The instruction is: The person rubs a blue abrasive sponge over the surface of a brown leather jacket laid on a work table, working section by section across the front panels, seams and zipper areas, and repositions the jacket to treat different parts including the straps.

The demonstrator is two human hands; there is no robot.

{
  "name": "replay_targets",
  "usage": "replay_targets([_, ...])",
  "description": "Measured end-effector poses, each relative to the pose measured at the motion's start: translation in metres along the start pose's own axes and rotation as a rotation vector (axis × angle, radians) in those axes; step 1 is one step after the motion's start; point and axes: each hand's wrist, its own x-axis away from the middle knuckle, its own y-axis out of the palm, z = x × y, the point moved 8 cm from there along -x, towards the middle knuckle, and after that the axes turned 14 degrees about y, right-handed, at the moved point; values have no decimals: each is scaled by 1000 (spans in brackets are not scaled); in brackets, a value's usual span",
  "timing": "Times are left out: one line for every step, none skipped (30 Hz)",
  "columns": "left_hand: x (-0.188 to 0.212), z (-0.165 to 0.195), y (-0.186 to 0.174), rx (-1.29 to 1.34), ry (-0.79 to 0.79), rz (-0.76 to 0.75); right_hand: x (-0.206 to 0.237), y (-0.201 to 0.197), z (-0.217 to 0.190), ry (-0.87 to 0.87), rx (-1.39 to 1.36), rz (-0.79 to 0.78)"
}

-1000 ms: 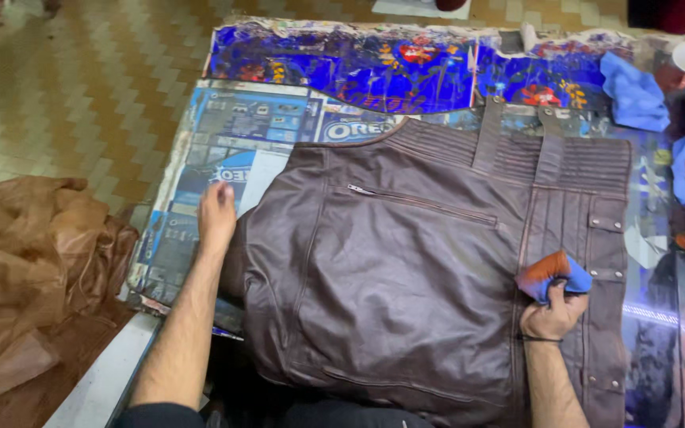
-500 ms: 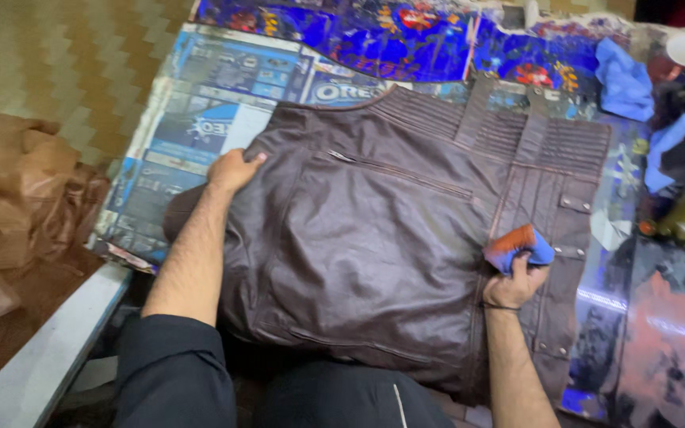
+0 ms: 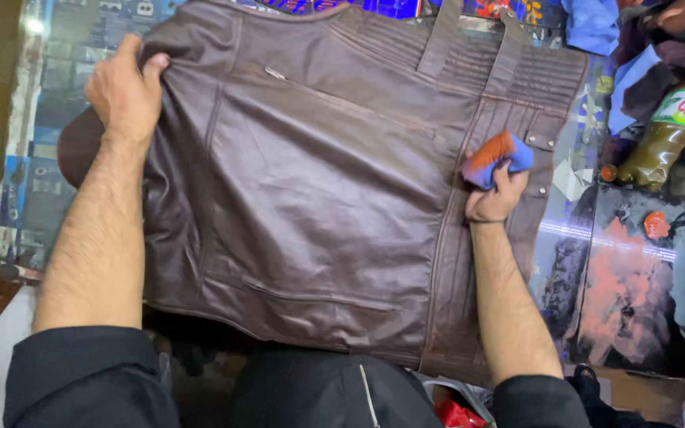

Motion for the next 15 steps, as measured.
replay_targets([-11,-8,7,10,-39,-23,-16,9,1,16,-24,-38])
replay_targets([-20,-13,14,21,-75,-44,-28,15,1,23,-51,-38])
replay_targets([-24,-14,18,-11,-124,-46,-38,19,1,30,-76,-37])
replay_targets([-23,-14,23,-42,-171,-50,-43,21,2,37,-100,-33])
replay_targets([-18,-12,30,-72,-217,-57,-47,22,1,33,-93,-36])
replay_targets([-14,7,35,-81,-65,-26,-48,22,1,31,-85,-38])
replay_targets([-2,30,37,-89,86,8,-50,22,1,29,-76,-43])
replay_targets([14,51,44,-38,202,-39,-50,21,1,36,-83,-47])
replay_targets([32,72,51,20,316,-91,-52,21,2,34,-88,-52])
replay_targets([53,90,64,136,397,-225,-54,20,0,24,-87,-56])
replay_targets([67,97,67,64,416,-252,-55,14,2,52,-116,2])
replay_targets([79,102,72,4,443,-281,-55,7,2,75,-140,74])
replay_targets([86,101,76,57,429,-268,-51,4,-5,20,-143,85])
replay_targets([95,98,83,-12,446,-301,-44,6,-17,-30,-67,121])
replay_targets([97,96,90,103,439,-258,-35,-2,-21,-52,6,163])
